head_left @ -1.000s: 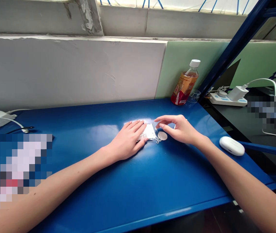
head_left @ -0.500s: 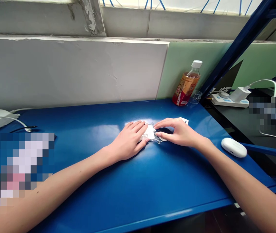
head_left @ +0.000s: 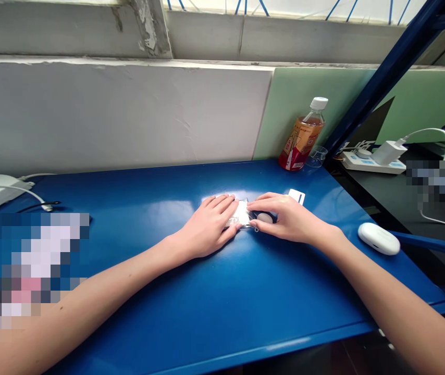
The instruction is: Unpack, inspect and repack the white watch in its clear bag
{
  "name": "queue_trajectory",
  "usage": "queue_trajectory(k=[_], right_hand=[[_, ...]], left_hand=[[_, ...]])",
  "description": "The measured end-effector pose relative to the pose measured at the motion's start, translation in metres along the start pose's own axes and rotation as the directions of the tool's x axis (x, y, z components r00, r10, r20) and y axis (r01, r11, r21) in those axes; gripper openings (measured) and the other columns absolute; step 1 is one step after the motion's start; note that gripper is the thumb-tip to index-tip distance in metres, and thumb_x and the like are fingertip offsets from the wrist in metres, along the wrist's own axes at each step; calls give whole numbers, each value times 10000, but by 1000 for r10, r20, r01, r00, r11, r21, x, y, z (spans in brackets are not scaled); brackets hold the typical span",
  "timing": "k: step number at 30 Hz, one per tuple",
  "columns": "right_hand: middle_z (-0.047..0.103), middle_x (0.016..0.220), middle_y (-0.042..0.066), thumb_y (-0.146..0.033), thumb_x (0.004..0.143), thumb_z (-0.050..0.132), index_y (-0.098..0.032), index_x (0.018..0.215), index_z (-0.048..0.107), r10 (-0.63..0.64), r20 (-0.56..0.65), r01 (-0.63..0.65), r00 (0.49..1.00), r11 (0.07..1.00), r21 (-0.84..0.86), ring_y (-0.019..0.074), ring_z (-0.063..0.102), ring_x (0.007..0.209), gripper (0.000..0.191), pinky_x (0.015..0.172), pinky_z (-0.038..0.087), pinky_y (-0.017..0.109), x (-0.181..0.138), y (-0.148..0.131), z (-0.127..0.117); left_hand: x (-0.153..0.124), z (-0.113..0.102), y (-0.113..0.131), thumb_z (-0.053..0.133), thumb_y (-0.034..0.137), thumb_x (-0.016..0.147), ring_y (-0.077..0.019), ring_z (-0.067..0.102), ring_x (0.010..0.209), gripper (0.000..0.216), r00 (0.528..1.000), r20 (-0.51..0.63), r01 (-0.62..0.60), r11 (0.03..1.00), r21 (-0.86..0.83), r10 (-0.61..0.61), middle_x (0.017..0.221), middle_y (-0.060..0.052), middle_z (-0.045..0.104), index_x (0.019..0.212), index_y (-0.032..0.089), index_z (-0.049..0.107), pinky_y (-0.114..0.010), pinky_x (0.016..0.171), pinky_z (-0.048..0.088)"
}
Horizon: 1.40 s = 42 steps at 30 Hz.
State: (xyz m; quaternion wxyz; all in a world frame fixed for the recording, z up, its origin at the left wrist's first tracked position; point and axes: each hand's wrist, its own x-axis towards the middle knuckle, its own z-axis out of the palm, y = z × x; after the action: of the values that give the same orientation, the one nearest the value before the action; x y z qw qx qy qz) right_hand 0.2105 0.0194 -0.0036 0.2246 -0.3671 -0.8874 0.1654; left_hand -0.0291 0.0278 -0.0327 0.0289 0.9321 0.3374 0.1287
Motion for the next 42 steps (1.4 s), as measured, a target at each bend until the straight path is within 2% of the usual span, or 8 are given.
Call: queue_trajectory(k=[6, 15, 20, 25, 29, 37, 42], right_hand=[[767, 1007, 67, -222, 911, 592, -229, 1020, 743, 21, 11, -20, 1000, 998, -60, 248, 683, 1024, 187, 871, 538, 359, -1, -4, 1], [761, 1107, 82, -202, 930, 552, -201, 1041, 752, 92, -6, -92, 996, 996, -22, 254, 692, 1047, 229, 907, 550, 381, -1, -5, 6], [757, 1121, 90, -180, 944, 523, -199, 1018, 748, 22, -19, -22, 1000, 998, -52, 268, 674, 1113, 238, 954, 554, 417, 0, -7, 7], [718, 1200, 117, -125, 949, 446, -181, 1100, 704, -56, 27, 60, 998, 981, -182, 308, 593, 1257, 304, 1034, 526, 496, -2, -13, 9], [676, 1273, 156, -120, 954, 407, -135, 1170, 660, -56, 74, 72, 996, 969, -238, 321, 560, 1304, 333, 1084, 492, 514, -3, -18, 9], [581, 1411, 175, -147, 925, 487, -128, 1305, 572, -27, 111, 52, 993, 971, -232, 343, 442, 1409, 390, 1134, 444, 531, -9, -22, 8], [575, 1413, 203, -214, 950, 478, -107, 1318, 564, -17, 125, 51, 992, 961, -273, 351, 450, 1402, 392, 1108, 467, 536, -10, -24, 10]], left_hand=[[0, -1, 1, 341, 456, 1043, -335, 416, 1411, 567, 1000, 12, 6, 1000, -2, -6, 1505, -182, 475, 1460, 86, 445, -520, 1141, 344], [0, 0, 1, 359, 450, 1038, -335, 426, 1403, 556, 1000, 11, 5, 1000, 0, -5, 1499, -181, 483, 1455, 94, 452, -514, 1136, 350], [0, 0, 1, 374, 435, 1034, -337, 439, 1395, 537, 1000, -7, 1, 1000, -15, -2, 1481, -183, 503, 1449, 105, 463, -520, 1129, 362], [0, 0, 1, 373, 437, 1033, -340, 440, 1396, 534, 1000, -8, 4, 1000, -19, -4, 1484, -185, 499, 1450, 117, 465, -532, 1132, 357], [0, 1, 1, 372, 438, 1034, -337, 433, 1401, 543, 1000, -5, 4, 1000, -8, -4, 1489, -187, 493, 1450, 100, 463, -524, 1136, 354], [1, 1, 1, 371, 438, 1032, -346, 431, 1402, 540, 1000, 4, 10, 1000, -21, -10, 1488, -190, 492, 1455, 115, 460, -544, 1130, 356], [1, 0, 1, 362, 435, 1033, -343, 440, 1395, 534, 1000, 3, 9, 1000, -16, -9, 1485, -189, 495, 1451, 119, 465, -541, 1129, 357]])
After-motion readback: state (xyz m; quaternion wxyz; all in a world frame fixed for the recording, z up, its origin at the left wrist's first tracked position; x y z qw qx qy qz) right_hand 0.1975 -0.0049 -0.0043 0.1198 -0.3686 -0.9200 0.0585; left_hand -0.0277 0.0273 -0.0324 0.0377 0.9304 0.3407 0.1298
